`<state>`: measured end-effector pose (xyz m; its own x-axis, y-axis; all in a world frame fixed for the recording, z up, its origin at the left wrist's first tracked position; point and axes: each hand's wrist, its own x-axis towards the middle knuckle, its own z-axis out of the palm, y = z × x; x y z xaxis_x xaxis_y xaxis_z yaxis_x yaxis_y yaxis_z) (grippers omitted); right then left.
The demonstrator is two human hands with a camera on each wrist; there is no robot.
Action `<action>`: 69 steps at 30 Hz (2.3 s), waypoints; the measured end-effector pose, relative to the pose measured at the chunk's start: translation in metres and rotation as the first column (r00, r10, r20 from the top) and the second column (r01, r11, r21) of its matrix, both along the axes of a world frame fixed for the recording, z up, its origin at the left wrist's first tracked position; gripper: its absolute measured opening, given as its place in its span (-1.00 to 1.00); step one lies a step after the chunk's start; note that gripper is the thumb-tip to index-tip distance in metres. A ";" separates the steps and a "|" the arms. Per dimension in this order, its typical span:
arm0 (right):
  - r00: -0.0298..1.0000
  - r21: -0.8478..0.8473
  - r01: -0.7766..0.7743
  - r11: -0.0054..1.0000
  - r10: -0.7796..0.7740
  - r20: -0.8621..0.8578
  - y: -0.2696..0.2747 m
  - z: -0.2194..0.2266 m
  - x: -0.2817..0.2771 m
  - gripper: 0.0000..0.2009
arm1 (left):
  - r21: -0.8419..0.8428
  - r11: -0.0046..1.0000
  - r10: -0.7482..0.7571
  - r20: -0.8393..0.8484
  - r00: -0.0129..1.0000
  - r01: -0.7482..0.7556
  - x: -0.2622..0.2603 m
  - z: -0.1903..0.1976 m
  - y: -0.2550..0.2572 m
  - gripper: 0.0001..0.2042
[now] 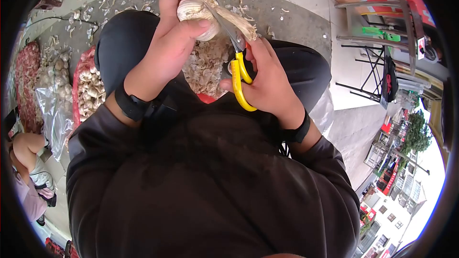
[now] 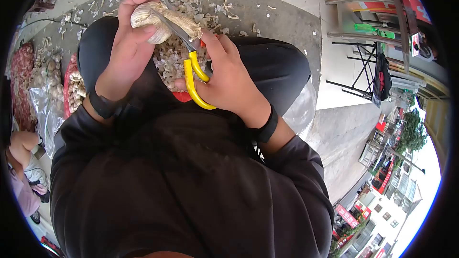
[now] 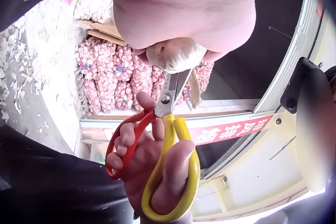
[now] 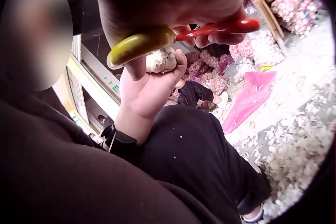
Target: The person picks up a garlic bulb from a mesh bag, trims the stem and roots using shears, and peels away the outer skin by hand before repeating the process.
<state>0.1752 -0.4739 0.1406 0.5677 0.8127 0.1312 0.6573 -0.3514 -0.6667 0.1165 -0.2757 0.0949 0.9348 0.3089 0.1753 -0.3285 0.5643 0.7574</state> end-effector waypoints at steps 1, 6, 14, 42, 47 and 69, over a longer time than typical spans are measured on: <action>0.999 0.021 0.039 0.999 -0.039 -0.027 -0.001 -0.004 0.000 -0.27 | -0.072 0.996 -0.050 -0.014 0.999 0.049 0.000 0.000 -0.001 -0.55; 0.993 0.067 0.111 0.992 -0.108 -0.035 0.004 -0.017 0.005 -0.44 | -0.287 0.946 -0.166 -0.030 0.986 0.150 0.005 -0.002 -0.002 -0.58; 0.820 0.109 0.393 0.913 -0.295 -0.490 -0.004 -0.019 0.008 -0.68 | -0.372 0.869 -0.352 0.002 0.936 0.327 0.006 -0.012 -0.006 -0.59; 0.829 -0.261 0.558 0.788 -0.515 0.219 -0.099 0.061 0.010 -0.60 | 0.210 0.962 -0.143 -0.154 0.978 0.174 -0.006 0.010 -0.006 -0.43; 0.972 -0.017 0.164 0.986 -0.164 -0.170 -0.022 0.041 0.002 -0.50 | 0.292 0.941 -0.147 -0.106 0.983 0.172 -0.003 0.008 -0.018 -0.44; 0.365 0.257 0.559 0.788 0.044 -0.930 0.021 -0.055 0.016 -0.67 | 0.437 0.895 -0.023 -0.164 0.986 0.094 0.006 -0.009 -0.027 -0.45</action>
